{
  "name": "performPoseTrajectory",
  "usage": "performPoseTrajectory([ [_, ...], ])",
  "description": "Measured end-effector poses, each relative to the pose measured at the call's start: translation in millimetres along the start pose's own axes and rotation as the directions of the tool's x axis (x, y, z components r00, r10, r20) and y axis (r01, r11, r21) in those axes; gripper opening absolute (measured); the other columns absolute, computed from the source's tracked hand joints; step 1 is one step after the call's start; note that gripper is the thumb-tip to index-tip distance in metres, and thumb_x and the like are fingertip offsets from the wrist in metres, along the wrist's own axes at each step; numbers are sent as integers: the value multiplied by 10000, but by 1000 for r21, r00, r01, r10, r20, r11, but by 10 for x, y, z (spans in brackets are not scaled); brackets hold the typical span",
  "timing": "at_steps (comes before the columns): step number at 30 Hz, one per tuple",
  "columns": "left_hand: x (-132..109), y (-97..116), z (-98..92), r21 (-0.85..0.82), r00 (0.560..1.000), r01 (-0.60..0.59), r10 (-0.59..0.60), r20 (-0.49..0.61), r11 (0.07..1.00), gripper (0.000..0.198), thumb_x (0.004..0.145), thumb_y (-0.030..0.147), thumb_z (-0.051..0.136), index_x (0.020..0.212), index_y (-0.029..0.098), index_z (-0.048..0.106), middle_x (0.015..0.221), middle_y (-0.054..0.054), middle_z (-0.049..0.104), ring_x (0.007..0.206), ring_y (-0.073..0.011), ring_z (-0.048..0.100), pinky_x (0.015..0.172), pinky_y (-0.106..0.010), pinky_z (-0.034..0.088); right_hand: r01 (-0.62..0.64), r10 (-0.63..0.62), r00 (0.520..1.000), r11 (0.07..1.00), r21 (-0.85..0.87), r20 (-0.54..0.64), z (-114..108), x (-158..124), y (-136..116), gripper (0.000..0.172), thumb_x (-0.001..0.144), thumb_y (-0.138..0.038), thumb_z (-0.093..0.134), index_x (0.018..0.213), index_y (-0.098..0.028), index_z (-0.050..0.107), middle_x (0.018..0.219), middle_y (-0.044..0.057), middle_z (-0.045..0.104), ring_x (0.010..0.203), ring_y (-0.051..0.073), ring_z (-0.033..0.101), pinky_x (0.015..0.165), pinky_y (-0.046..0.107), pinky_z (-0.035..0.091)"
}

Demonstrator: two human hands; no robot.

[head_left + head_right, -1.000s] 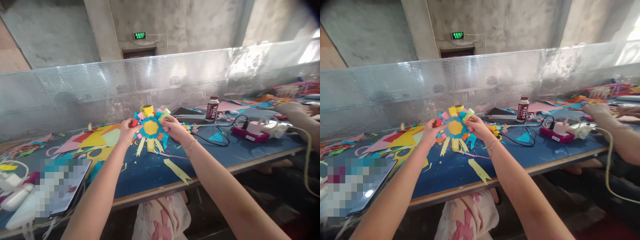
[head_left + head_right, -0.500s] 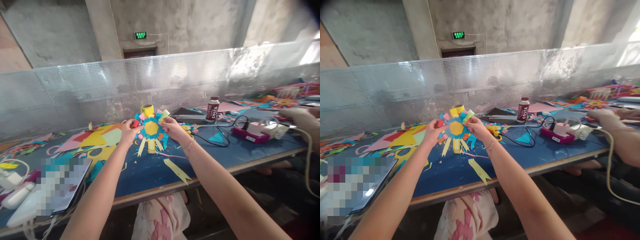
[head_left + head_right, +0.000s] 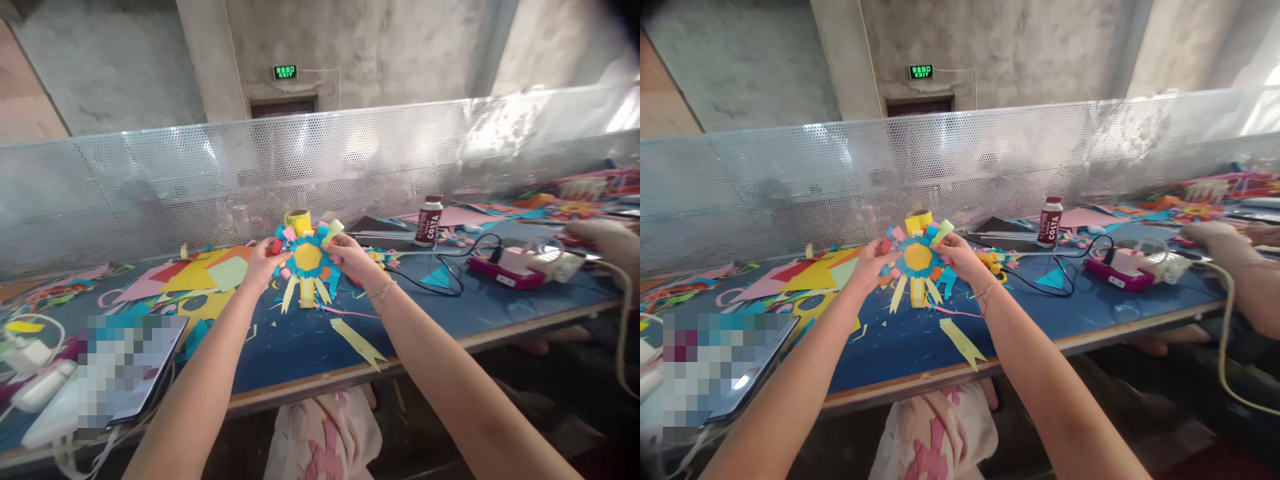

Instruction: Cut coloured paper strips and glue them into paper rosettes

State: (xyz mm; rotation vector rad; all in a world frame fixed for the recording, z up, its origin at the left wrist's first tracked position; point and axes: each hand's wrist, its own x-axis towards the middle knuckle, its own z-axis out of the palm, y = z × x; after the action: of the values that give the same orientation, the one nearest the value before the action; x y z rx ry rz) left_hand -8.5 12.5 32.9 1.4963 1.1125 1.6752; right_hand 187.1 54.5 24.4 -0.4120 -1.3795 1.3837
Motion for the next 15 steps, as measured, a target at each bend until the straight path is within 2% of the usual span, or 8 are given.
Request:
performPoseTrajectory([
  [6, -7, -2, 4, 36, 1000, -28, 28, -6, 999, 362, 525, 319, 770, 814, 172, 609, 748, -2, 639, 692, -148, 579, 669, -273, 460, -9, 9, 1000, 1000, -12, 3, -8, 9, 49, 220, 642, -221, 753, 802, -203, 603, 636, -28, 575, 611, 104, 551, 534, 234, 458],
  [10, 0, -26, 5, 17, 1000, -10, 10, -18, 1000, 364, 534, 320, 769, 827, 174, 610, 746, -1, 630, 678, -141, 573, 652, -262, 457, -30, 30, 1000, 999, 23, 5, 15, -3, 34, 265, 652, -224, 747, 879, -206, 611, 685, -20, 602, 640, 114, 569, 571, 245, 481],
  [15, 6, -50, 2, -15, 1000, -3, 3, 14, 1000, 363, 534, 297, 774, 830, 168, 609, 758, -4, 626, 673, -128, 575, 643, -250, 461, -17, 17, 1000, 1000, 20, 21, -6, 10, 49, 222, 656, -213, 751, 805, -208, 587, 588, -48, 532, 565, 88, 523, 501, 215, 442],
])
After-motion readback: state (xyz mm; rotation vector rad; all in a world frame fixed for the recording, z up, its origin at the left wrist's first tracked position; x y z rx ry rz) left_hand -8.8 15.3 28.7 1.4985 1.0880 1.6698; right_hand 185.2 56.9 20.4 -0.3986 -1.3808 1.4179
